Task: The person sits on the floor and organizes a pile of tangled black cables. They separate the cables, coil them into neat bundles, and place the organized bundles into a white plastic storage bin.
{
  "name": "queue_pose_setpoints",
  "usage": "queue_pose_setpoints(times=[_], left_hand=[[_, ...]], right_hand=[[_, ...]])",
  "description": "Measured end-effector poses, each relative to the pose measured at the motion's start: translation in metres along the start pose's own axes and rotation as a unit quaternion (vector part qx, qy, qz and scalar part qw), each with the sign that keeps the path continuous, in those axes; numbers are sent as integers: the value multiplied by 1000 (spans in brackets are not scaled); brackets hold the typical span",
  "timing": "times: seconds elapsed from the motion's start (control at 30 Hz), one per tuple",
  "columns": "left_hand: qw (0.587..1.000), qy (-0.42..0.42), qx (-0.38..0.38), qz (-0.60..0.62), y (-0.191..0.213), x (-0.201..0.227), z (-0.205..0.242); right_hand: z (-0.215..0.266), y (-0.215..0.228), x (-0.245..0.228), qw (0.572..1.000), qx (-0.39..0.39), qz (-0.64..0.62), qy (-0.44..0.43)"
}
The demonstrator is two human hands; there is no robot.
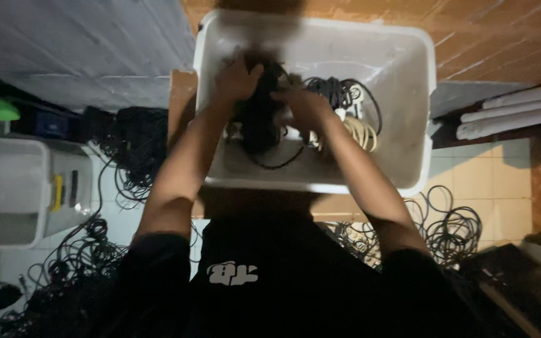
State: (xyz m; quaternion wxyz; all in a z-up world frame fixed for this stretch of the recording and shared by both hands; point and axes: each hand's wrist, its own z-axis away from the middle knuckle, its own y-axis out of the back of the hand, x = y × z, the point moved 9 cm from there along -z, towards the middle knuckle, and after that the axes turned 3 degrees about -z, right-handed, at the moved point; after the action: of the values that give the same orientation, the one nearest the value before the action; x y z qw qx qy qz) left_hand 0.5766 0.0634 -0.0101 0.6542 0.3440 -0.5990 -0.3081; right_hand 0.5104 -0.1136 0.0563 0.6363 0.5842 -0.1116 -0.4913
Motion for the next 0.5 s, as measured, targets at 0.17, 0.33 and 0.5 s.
queue_pose_setpoints(times=[0.17, 0.33, 0.5], left_hand=[[964, -108, -188, 156, 46, 82, 114], [892, -247, -327, 191, 38, 104, 283], [857, -148, -279, 407, -10, 67, 338]], right_hand=[[110, -29, -62, 995, 26, -33, 86], [180, -111, -55, 960, 18, -260, 105], [194, -196, -46, 874, -1, -480, 72]])
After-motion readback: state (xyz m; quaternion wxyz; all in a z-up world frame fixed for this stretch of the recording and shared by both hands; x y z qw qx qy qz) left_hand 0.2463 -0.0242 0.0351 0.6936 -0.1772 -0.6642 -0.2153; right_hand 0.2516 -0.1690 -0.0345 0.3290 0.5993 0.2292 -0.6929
